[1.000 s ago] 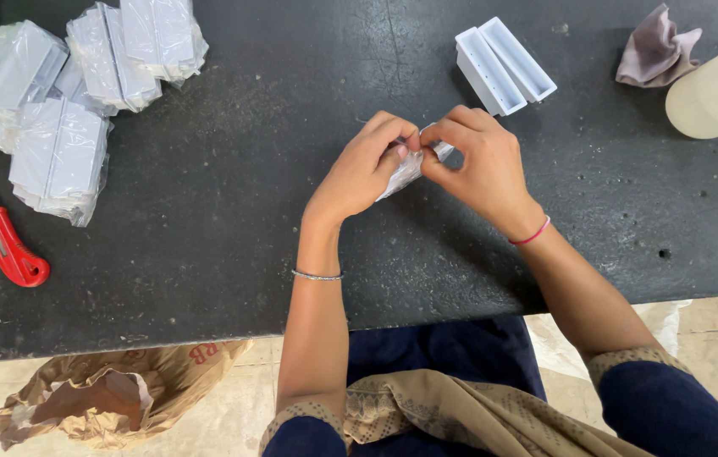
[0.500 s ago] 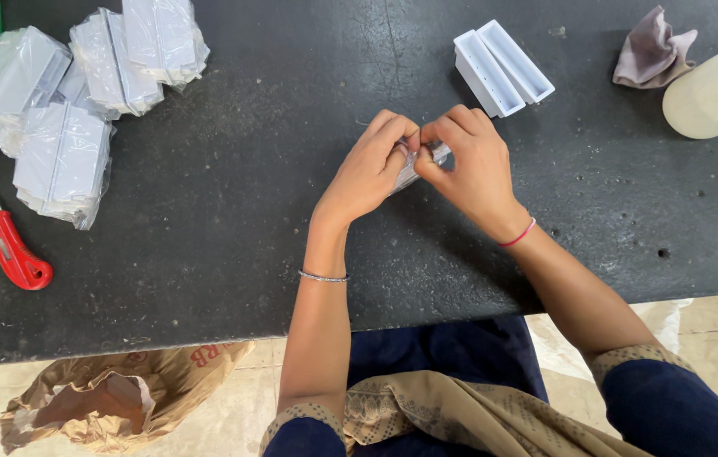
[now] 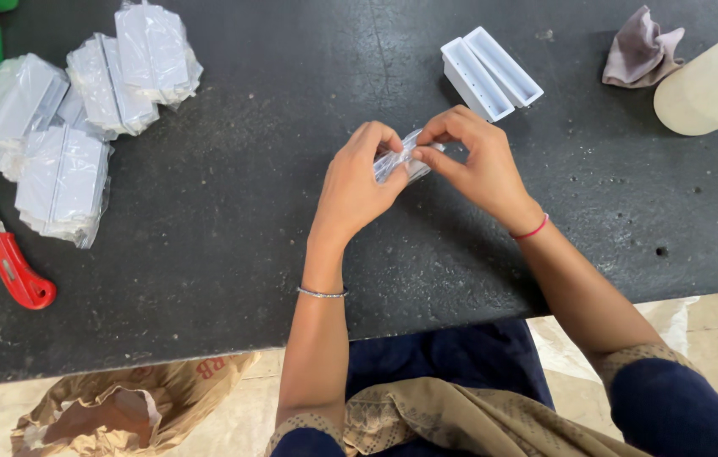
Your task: The person wipes several white plastic rectangular parts with a cloth on a dark workbench, then places them aside. The person then unwraps a stack of similar parts from a plastic bag, removes two, and places them on the table.
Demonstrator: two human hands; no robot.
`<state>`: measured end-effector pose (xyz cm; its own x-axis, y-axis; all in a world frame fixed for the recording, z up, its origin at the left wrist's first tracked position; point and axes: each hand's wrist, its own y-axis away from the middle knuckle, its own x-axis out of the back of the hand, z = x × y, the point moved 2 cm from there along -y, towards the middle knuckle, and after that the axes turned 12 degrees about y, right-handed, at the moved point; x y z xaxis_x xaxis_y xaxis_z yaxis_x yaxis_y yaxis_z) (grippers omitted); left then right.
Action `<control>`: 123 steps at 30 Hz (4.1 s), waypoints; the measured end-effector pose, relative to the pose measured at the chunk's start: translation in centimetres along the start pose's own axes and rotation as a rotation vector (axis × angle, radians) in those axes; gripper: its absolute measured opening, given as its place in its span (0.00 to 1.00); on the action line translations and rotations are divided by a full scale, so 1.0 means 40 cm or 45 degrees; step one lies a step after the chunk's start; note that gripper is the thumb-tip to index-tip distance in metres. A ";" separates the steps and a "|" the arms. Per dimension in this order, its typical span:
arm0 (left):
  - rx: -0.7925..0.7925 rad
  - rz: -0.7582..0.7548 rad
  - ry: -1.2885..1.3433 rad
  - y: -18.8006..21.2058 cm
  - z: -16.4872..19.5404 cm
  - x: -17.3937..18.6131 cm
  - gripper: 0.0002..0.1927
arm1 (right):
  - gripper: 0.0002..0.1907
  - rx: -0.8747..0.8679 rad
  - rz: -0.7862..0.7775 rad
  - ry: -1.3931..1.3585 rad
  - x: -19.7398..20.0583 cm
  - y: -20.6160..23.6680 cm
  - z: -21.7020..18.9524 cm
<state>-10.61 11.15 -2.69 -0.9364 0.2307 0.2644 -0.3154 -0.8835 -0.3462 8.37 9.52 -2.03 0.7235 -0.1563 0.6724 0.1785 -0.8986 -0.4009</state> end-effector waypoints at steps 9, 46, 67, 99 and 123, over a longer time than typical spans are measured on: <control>0.015 0.017 0.071 -0.015 0.005 0.011 0.10 | 0.11 0.126 0.014 0.103 -0.008 0.002 0.023; 0.106 -0.087 0.172 -0.010 -0.023 0.023 0.07 | 0.05 0.135 0.081 0.113 -0.027 0.014 0.018; 0.035 0.093 -0.158 -0.005 0.023 -0.014 0.08 | 0.15 0.390 0.201 0.514 0.002 0.012 -0.037; 0.009 0.056 -0.101 0.003 0.000 -0.012 0.08 | 0.09 0.217 0.024 0.320 -0.003 0.007 -0.052; 0.007 -0.101 0.038 0.004 0.004 -0.010 0.08 | 0.06 0.033 0.100 0.357 -0.043 0.018 -0.009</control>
<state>-10.26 10.85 -2.70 -0.9127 0.3120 0.2638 -0.3880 -0.8642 -0.3203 7.02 8.99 -3.24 0.5235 -0.3355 0.7832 0.1488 -0.8691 -0.4717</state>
